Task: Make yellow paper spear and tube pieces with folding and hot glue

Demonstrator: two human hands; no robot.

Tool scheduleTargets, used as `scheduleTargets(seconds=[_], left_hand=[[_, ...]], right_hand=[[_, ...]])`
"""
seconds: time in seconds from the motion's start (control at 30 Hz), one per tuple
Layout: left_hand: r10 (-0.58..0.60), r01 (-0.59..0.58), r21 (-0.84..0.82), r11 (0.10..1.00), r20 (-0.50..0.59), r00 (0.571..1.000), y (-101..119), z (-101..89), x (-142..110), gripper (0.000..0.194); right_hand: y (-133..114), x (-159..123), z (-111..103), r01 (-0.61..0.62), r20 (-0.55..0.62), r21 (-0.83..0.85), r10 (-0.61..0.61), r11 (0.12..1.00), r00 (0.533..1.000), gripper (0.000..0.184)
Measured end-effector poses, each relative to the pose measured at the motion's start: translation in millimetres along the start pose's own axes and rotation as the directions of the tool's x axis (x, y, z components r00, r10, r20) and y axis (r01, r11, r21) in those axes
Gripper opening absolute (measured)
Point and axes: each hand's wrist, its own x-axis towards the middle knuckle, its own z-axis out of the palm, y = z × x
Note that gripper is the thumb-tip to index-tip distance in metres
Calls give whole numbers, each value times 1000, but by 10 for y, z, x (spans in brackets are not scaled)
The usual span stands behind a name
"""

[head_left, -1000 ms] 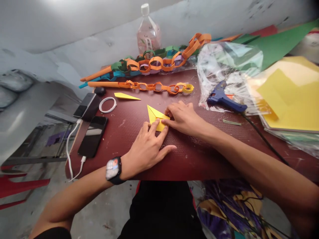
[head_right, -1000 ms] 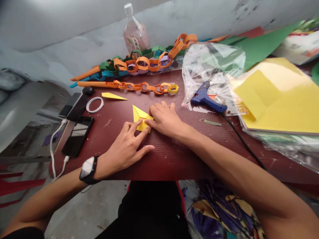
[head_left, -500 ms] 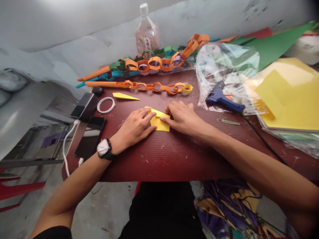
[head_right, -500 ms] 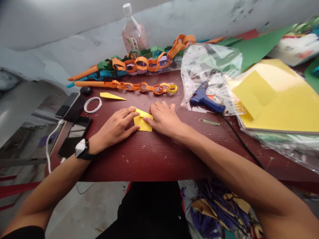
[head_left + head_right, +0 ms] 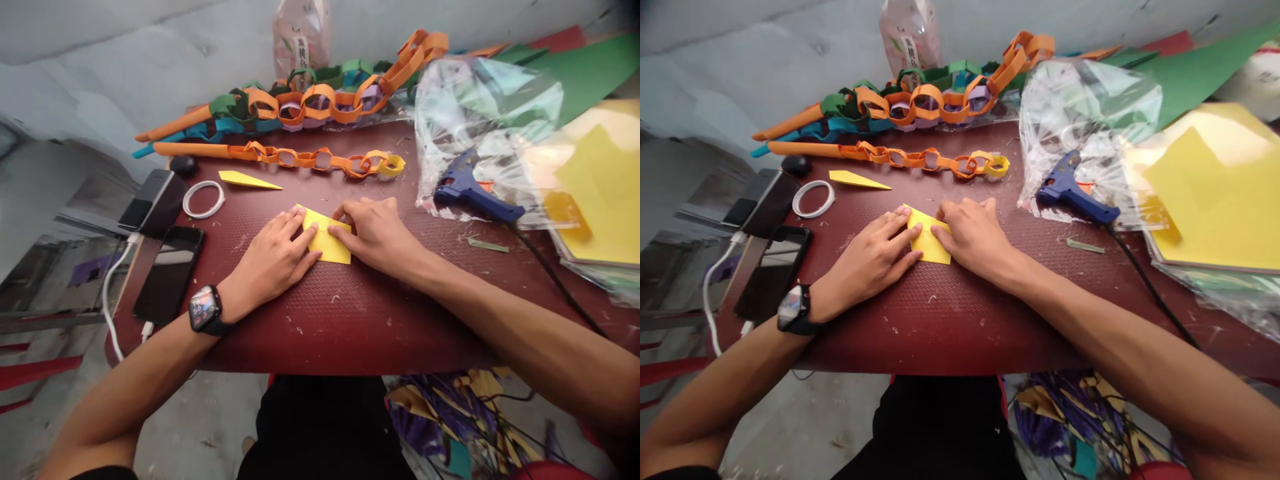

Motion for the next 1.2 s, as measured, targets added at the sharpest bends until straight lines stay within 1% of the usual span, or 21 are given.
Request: scheduleTargets(seconds=[0.2,0.3,0.47,0.67,0.8,0.9,1.03,1.2], left_hand=[[-22,22,-52,998,0,1000,-12,-7,8,53],[-29,28,-57,998,-9,1000,-9,-9,7,54],[-52,51,-85,995,-11,999,-3,-16,-3,51],[-82,81,-124,989,-6,997,-16,-40,0,47],[-75,74,-90,993,-3,997,-23,-43,17,54],[-74,73,-80,994,1,997,-27,-31,26,62],[-101,101,-85,991,5,995,-28,-19,37,66],[-100,99,-86,991,-9,995,-23,-15,57,67]], right_hand=[[18,-15,64,29,-93,1,-29,1000,995,16],[20,-33,80,49,-117,6,-48,999,992,15],[-3,-54,57,117,-98,2,-116,993,988,14],[-38,-62,20,191,-75,-94,-199,977,977,25],[-43,-77,24,225,-79,-163,-240,961,968,29],[-23,-91,52,275,-104,-210,-301,938,948,32],[21,-111,104,353,-182,-262,-406,898,896,31],[53,-122,116,440,-203,-224,-483,870,852,27]])
